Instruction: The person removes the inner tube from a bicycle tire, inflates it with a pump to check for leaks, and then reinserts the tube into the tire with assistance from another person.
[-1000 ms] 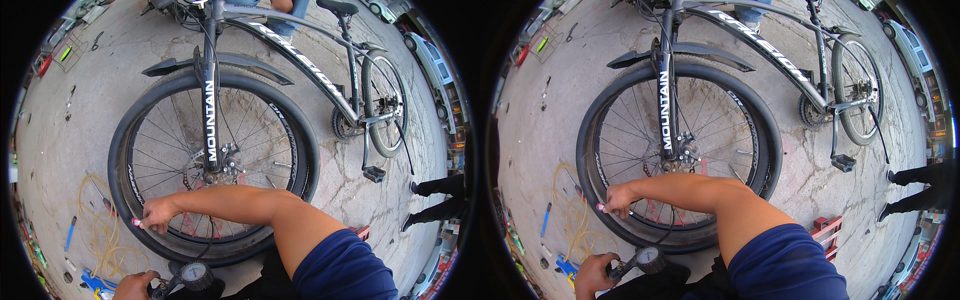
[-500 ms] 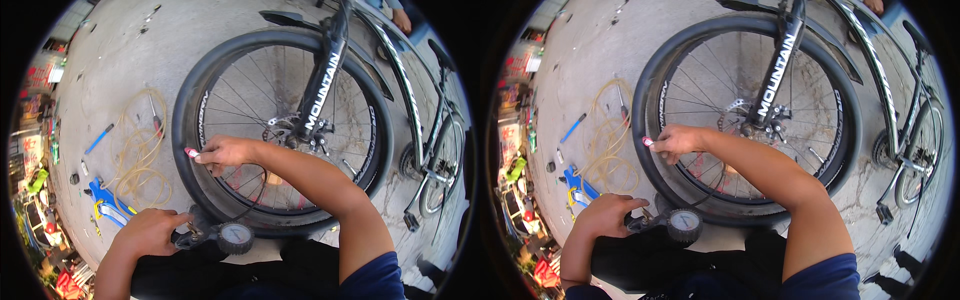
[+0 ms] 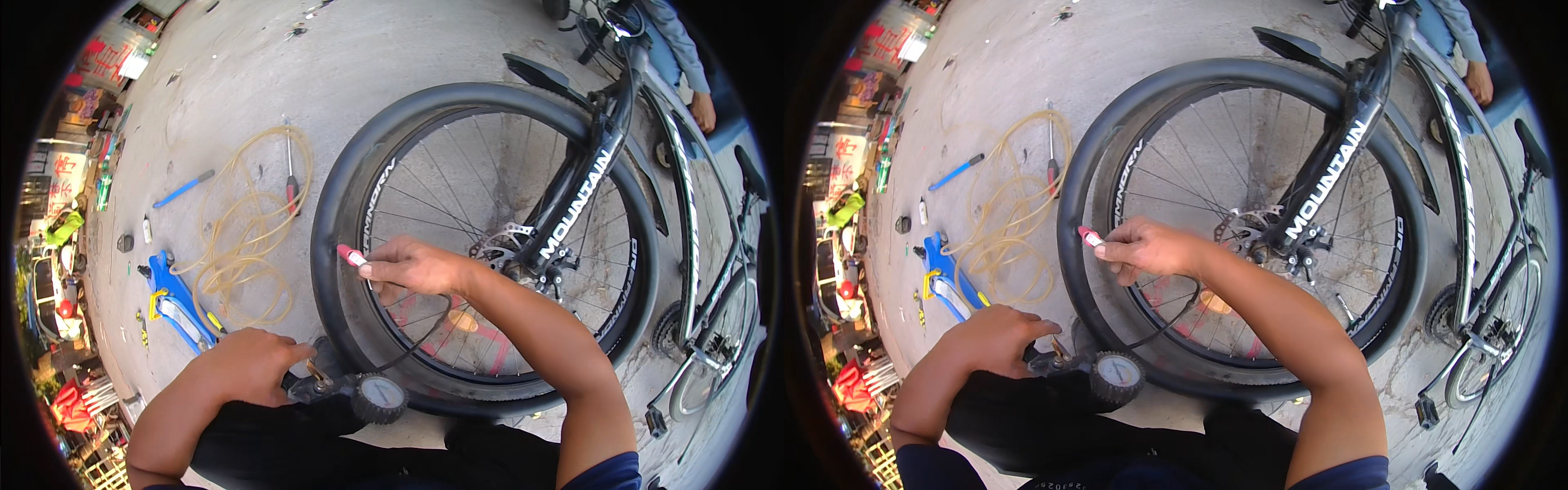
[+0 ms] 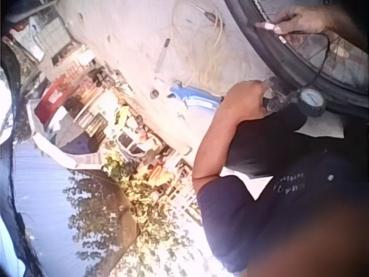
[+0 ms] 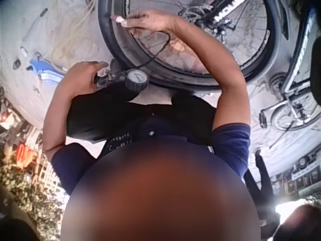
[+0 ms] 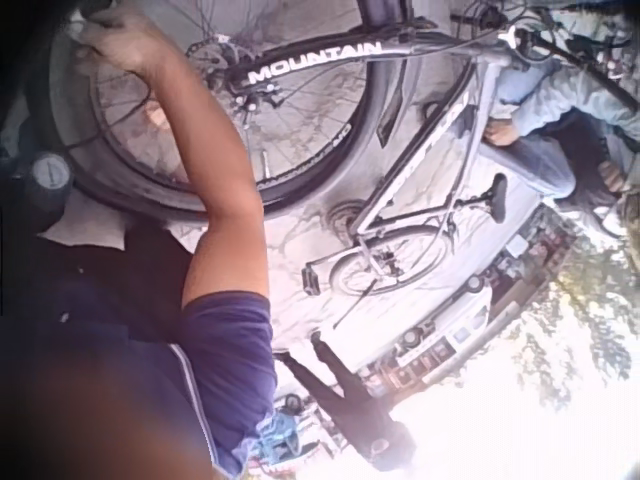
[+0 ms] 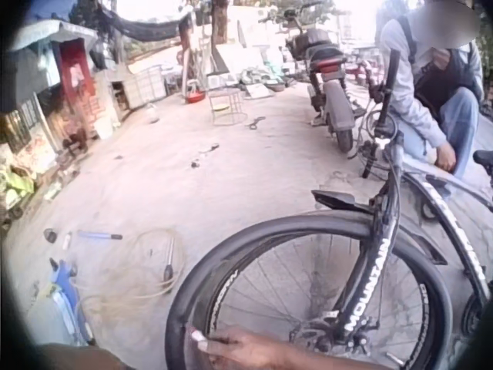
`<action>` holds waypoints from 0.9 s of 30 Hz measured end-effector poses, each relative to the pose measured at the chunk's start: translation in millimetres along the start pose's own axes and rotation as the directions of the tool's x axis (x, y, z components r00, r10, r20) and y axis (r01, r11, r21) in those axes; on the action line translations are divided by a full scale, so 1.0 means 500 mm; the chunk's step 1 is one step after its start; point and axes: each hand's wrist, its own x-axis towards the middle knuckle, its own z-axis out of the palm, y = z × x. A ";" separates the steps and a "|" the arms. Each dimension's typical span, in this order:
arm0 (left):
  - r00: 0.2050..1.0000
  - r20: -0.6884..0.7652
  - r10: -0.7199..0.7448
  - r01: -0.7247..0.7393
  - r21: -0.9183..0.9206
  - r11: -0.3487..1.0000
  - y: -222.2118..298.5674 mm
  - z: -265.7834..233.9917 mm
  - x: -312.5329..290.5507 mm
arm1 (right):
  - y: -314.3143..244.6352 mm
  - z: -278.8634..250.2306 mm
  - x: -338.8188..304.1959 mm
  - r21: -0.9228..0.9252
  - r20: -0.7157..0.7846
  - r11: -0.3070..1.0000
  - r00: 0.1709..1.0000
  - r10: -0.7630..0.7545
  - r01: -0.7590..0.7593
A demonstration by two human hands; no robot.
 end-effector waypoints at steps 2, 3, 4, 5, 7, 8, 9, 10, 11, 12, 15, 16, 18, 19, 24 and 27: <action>1.000 0.011 0.021 -0.021 -0.001 1.000 -0.044 0.028 0.026 | -0.021 0.014 -0.027 -0.038 0.010 0.998 0.999 -0.042 0.043; 0.999 -0.008 0.052 -0.052 0.043 0.998 -0.065 0.044 0.038 | -0.031 0.022 -0.042 -0.065 0.011 0.997 0.999 -0.039 0.040; 0.996 -0.025 0.091 -0.090 0.028 0.996 -0.083 0.064 0.049 | -0.039 0.031 -0.055 -0.088 0.020 0.994 0.998 -0.067 0.069; 0.991 -0.037 0.126 -0.125 0.023 0.992 -0.100 0.083 0.061 | -0.046 0.041 -0.065 -0.105 0.007 0.994 1.000 -0.029 0.029; 0.978 -0.035 0.207 -0.207 0.002 0.978 -0.125 0.115 0.082 | -0.057 0.057 -0.082 -0.149 -0.006 0.989 1.000 -0.018 0.016; 0.969 -0.060 0.239 -0.240 -0.014 0.971 -0.133 0.126 0.086 | -0.062 0.063 -0.086 -0.109 -0.027 0.994 1.000 -0.011 0.008; 0.963 -0.066 0.261 -0.262 -0.019 0.965 -0.139 0.135 0.093 | -0.066 0.067 -0.089 -0.084 -0.052 0.996 0.999 -0.010 0.006; 0.958 -0.057 0.279 -0.281 -0.019 0.960 -0.143 0.140 0.099 | -0.069 0.071 -0.092 -0.079 -0.094 0.996 0.995 0.031 -0.038; 0.963 -0.026 0.268 -0.266 0.038 0.963 -0.147 0.143 0.106 | -0.070 0.076 -0.090 -0.061 -0.135 0.998 0.991 0.020 -0.029; 0.960 -0.040 0.278 -0.276 0.045 0.960 -0.149 0.145 0.113 | -0.072 0.079 -0.086 -0.070 -0.139 0.998 0.990 -0.015 0.005; 0.956 -0.036 0.293 -0.287 0.117 0.951 -0.153 0.156 0.127 | -0.070 0.092 -0.064 -0.123 -0.198 0.992 0.980 0.000 -0.025; 0.958 -0.028 0.286 -0.280 0.132 0.951 -0.155 0.163 0.129 | -0.068 0.097 -0.057 -0.130 -0.202 0.991 0.979 0.002 -0.028; 0.956 -0.041 0.292 -0.283 0.152 0.947 -0.163 0.177 0.133 | -0.062 0.102 -0.048 -0.159 -0.205 0.984 0.977 0.051 -0.085; 0.961 -0.010 0.278 -0.275 0.106 0.956 -0.169 0.180 0.131 | -0.058 0.110 -0.044 -0.264 -0.239 0.964 0.970 -0.051 -0.015; 0.965 -0.053 0.258 -0.257 -0.410 0.875 -0.199 0.102 0.093 | -0.037 0.148 -0.039 -0.419 -0.312 0.900 0.911 -0.270 0.123; 0.885 -0.381 -0.268 -0.029 -0.618 0.785 -0.183 -0.013 0.086 | -0.032 0.169 -0.031 -0.484 -0.315 0.861 0.886 -0.340 0.158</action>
